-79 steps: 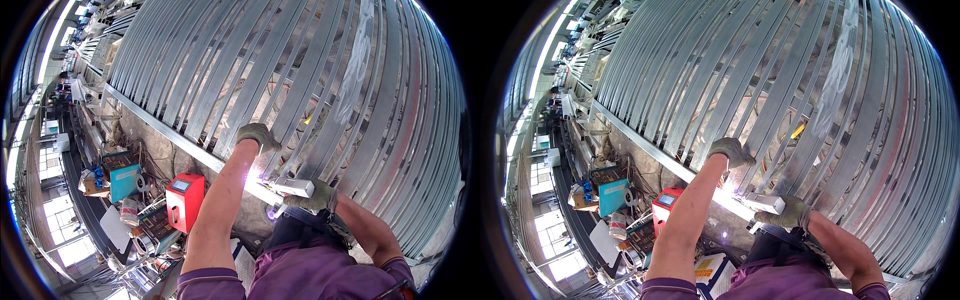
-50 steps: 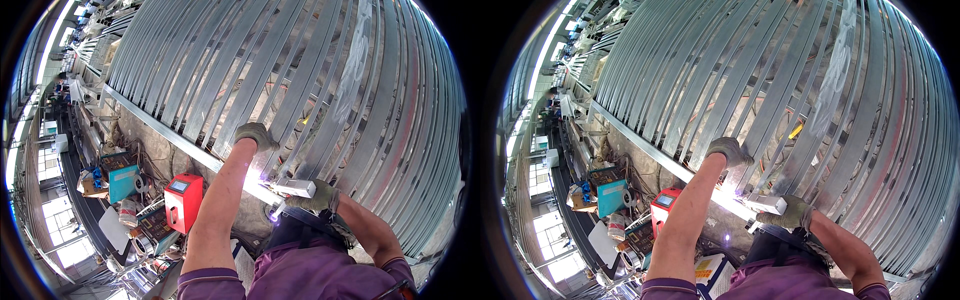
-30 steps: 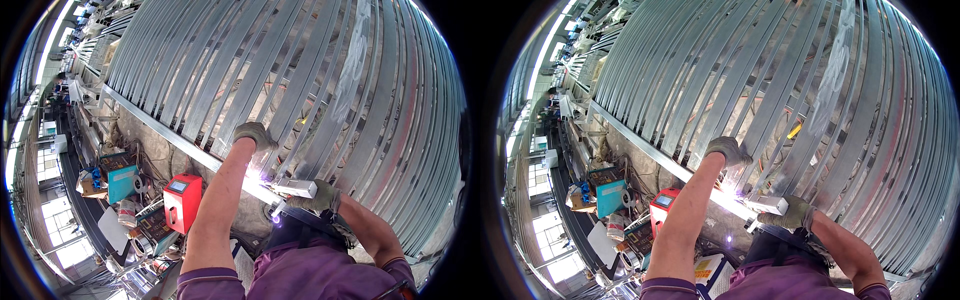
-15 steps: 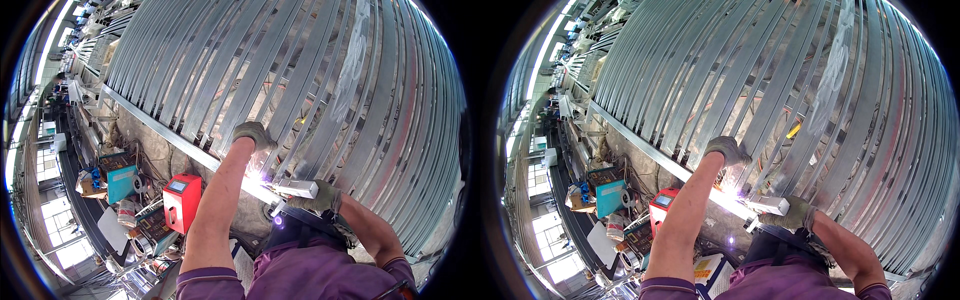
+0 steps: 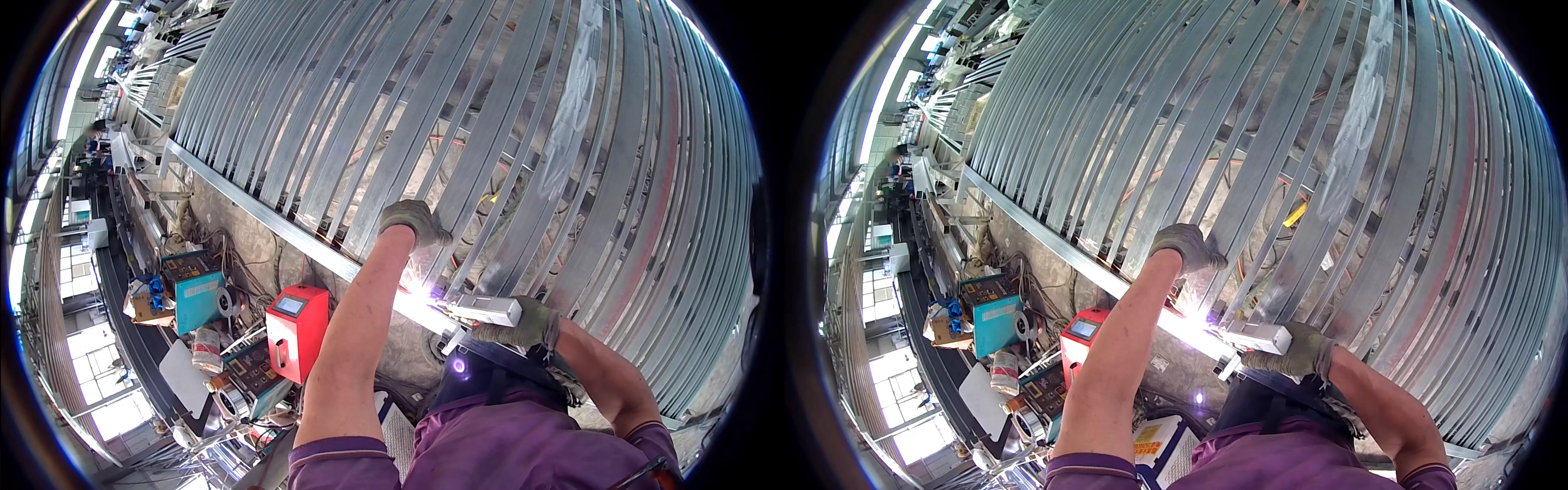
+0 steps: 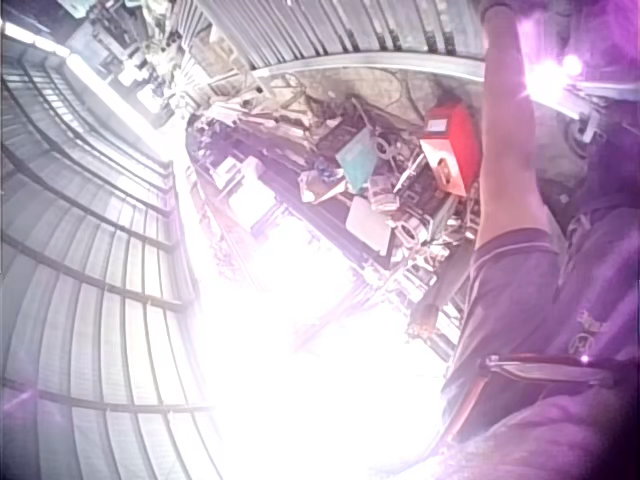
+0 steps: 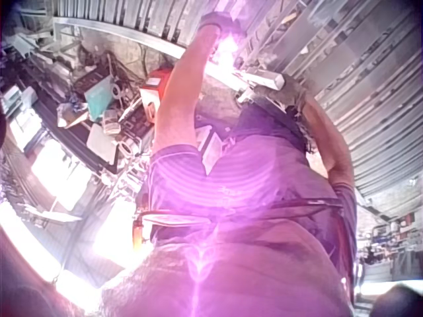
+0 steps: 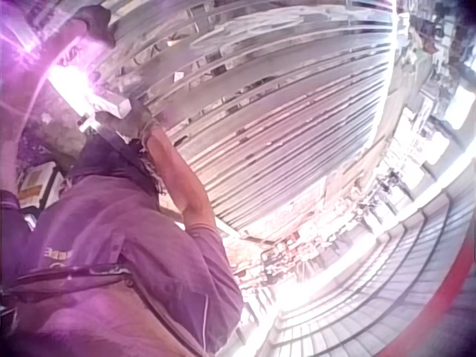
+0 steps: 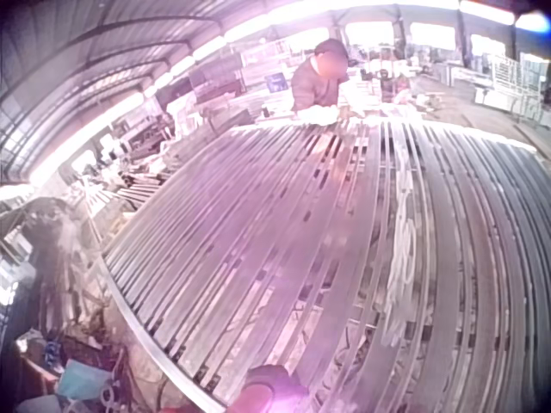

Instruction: The person welds a large metal frame structure using a handheld welding torch. They move the torch along the joints of the metal bars, creating bright sparks and fusing the pieces together in a workshop environment.

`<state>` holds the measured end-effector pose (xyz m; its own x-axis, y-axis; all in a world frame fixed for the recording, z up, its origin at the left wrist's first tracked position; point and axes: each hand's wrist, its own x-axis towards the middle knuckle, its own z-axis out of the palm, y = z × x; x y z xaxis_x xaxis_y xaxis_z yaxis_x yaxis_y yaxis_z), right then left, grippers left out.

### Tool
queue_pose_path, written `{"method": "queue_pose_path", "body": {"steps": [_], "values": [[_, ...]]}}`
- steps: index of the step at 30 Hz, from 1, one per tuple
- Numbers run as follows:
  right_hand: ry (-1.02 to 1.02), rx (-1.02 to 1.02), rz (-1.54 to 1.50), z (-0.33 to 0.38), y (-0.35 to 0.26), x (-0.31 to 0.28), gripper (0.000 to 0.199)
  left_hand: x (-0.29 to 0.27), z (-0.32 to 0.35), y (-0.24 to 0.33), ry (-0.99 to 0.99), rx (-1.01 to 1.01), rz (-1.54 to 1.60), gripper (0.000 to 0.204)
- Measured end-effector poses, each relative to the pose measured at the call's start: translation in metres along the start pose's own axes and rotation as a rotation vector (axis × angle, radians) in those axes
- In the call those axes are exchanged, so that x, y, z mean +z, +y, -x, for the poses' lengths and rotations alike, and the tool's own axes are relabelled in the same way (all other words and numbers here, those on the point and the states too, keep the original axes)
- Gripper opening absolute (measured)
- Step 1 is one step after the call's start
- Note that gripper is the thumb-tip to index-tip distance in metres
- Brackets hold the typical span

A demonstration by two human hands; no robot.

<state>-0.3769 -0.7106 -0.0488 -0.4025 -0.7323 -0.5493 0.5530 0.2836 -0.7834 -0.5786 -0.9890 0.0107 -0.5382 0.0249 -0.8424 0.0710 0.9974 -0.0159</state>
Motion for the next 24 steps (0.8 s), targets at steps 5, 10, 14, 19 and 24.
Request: {"method": "queue_pose_path", "body": {"steps": [5,10,14,19,24], "values": [[0.004,-0.021,0.109,0.011,-0.027,0.0,0.068,-0.002,0.006,0.0,-0.007,0.004,-0.001,0.095],[-0.004,0.024,0.159,0.013,-0.031,-0.002,0.066,0.0,0.001,0.0,0.003,0.006,0.0,0.094],[0.004,0.005,0.151,0.019,-0.041,-0.001,0.067,0.001,0.002,0.0,0.019,0.009,-0.007,0.093],[0.008,0.055,0.055,0.019,-0.034,0.002,0.069,0.0,0.001,-0.001,0.007,0.011,-0.008,0.094],[0.002,0.113,0.146,0.022,-0.03,-0.002,0.073,0.001,0.004,0.0,0.03,0.016,-0.02,0.095]]}}
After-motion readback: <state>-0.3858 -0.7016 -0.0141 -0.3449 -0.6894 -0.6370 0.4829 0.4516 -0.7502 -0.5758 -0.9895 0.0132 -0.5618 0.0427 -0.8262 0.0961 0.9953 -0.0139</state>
